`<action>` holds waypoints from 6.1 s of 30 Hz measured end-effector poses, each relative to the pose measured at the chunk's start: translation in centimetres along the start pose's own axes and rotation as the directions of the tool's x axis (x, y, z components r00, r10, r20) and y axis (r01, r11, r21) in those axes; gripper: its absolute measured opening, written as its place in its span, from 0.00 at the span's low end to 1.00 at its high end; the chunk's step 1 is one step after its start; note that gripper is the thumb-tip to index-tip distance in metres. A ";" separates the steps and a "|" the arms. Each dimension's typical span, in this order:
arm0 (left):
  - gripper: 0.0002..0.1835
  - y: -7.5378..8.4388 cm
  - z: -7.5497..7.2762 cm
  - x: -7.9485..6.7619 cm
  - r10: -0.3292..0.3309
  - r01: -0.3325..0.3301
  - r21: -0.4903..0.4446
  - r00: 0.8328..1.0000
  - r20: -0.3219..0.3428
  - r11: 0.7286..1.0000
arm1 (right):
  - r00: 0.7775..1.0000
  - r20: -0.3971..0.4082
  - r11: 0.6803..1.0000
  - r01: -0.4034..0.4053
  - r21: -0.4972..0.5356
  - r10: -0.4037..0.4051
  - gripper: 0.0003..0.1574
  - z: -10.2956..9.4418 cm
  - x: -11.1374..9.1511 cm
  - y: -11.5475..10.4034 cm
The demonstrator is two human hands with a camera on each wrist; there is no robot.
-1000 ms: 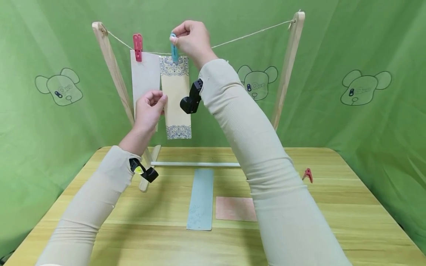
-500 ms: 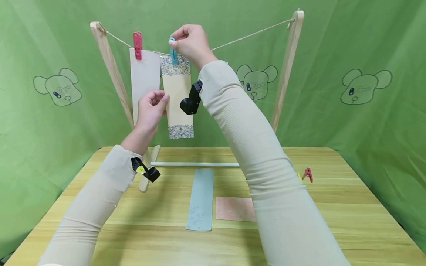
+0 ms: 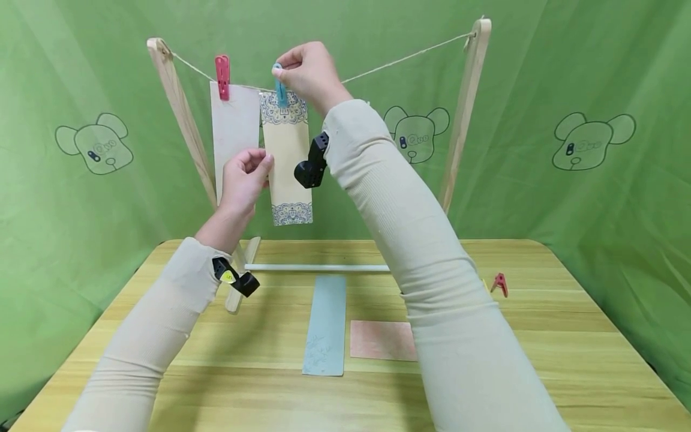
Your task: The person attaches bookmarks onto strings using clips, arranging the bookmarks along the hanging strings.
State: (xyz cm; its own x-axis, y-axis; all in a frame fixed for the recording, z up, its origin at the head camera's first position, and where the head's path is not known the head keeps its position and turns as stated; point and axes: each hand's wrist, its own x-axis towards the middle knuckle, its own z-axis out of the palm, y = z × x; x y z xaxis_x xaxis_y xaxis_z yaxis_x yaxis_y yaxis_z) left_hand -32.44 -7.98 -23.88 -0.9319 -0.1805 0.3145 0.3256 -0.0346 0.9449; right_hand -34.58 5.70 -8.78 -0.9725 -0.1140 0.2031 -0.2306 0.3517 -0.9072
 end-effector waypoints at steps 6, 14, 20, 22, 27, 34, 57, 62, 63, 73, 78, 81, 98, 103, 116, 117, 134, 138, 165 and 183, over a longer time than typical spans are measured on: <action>0.07 -0.2 -0.1 0.1 0.006 -0.006 0.006 1.000 0.004 1.000 | 0.999 0.040 1.000 -0.002 0.017 0.002 0.23 -0.3 0.0 0.3; 0.10 -0.9 -0.5 0.1 -0.024 0.023 0.033 0.999 0.022 0.999 | 0.998 0.057 1.000 0.000 0.004 0.000 0.30 -1.3 -0.4 0.7; 0.14 -2.1 -1.3 -0.3 -0.069 0.062 0.098 0.995 0.075 0.993 | 0.996 0.053 0.997 0.072 -0.005 -0.072 0.29 -2.8 -1.4 1.7; 0.16 -2.7 -1.8 -0.6 -0.098 0.082 0.133 0.988 0.120 0.988 | 0.994 0.048 0.995 0.096 0.005 -0.096 0.28 -3.3 -1.9 2.1; 0.18 -4.8 -3.0 -1.5 -0.182 0.142 0.195 0.962 0.205 0.970 | 0.985 0.049 0.986 0.163 0.031 -0.164 0.26 -4.8 -3.6 3.5; 0.19 -8.7 -4.6 -3.5 -0.277 0.218 0.238 0.927 0.252 0.947 | 0.987 0.104 0.988 0.133 -0.075 -0.125 0.29 -6.6 -6.6 6.6; 0.25 -16.1 -3.0 -12.1 -0.463 0.332 0.352 0.784 0.413 0.875 | 0.982 -0.002 0.915 -0.175 -0.363 0.187 0.39 -14.1 -17.6 25.9; 0.27 -16.7 -2.3 -12.9 -0.473 0.297 0.425 0.782 0.405 0.855 | 0.969 -0.070 0.905 -0.247 -0.346 0.237 0.40 -16.5 -19.8 30.1; 0.27 -16.8 -2.1 -13.1 -0.472 0.291 0.434 0.784 0.404 0.853 | 0.967 -0.081 0.911 -0.253 -0.325 0.240 0.38 -16.9 -20.2 30.9; 0.34 -17.0 0.3 -14.6 -0.393 0.148 0.543 0.842 0.370 0.827 | 0.930 -0.270 0.957 -0.280 -0.075 0.251 0.13 -19.2 -22.5 35.8; 0.40 -16.9 1.0 -15.1 -0.351 0.058 0.597 0.852 0.388 0.800 | 0.899 -0.329 0.954 -0.300 0.023 0.291 0.12 -20.1 -22.9 37.2; 0.44 -16.8 1.3 -15.5 -0.338 0.035 0.610 0.856 0.390 0.792 | 0.874 -0.369 0.949 -0.292 0.119 0.315 0.13 -20.5 -23.0 38.2; 0.56 -17.2 2.3 -16.6 -0.310 -0.064 0.724 0.875 0.371 0.686 | 0.838 -0.447 0.880 -0.433 -0.196 0.313 0.41 -20.1 -22.8 41.3; 0.58 -17.2 2.1 -16.5 -0.315 -0.083 0.739 0.868 0.383 0.668 | 0.819 -0.461 0.846 -0.482 -0.227 0.343 0.41 -19.8 -22.4 41.2; 0.56 -16.9 1.0 -15.5 -0.411 0.001 0.703 0.812 0.414 0.711 | 0.834 -0.497 0.725 -0.494 -0.480 0.239 0.28 -19.4 -22.6 41.3; 0.55 -17.0 1.0 -15.5 -0.412 0.009 0.696 0.811 0.415 0.718 | 0.837 -0.491 0.719 -0.494 -0.489 0.242 0.29 -19.4 -22.6 41.2; 0.42 -17.0 0.3 -14.9 -0.451 0.116 0.647 0.807 0.380 0.753 | 0.849 -0.497 0.700 -0.464 -0.542 0.178 0.25 -18.8 -22.7 40.4; 0.37 -17.0 -0.1 -14.7 -0.442 0.126 0.621 0.810 0.386 0.773 | 0.840 -0.513 0.708 -0.470 -0.527 0.176 0.26 -19.0 -22.9 40.9; 0.10 -17.4 -1.4 -13.2 -0.379 0.218 0.392 0.834 0.402 0.894 | 0.676 -0.737 0.961 -0.207 -0.184 0.004 0.25 -17.5 -20.3 36.6; 0.10 -15.2 0.3 -11.6 -0.310 0.250 0.213 0.893 0.327 0.944 | 0.812 -0.536 0.969 0.145 -0.200 -0.232 0.22 -11.7 -17.3 27.2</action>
State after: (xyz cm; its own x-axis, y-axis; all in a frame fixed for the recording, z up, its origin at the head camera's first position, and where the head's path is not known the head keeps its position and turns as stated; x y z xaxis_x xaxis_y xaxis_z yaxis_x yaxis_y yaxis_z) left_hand -26.66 -5.09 -41.83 -0.9852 0.1705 0.0172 0.0401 0.1315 0.9905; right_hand -24.45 28.08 -32.67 -0.7531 0.3234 0.5729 -0.3711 0.5102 -0.7759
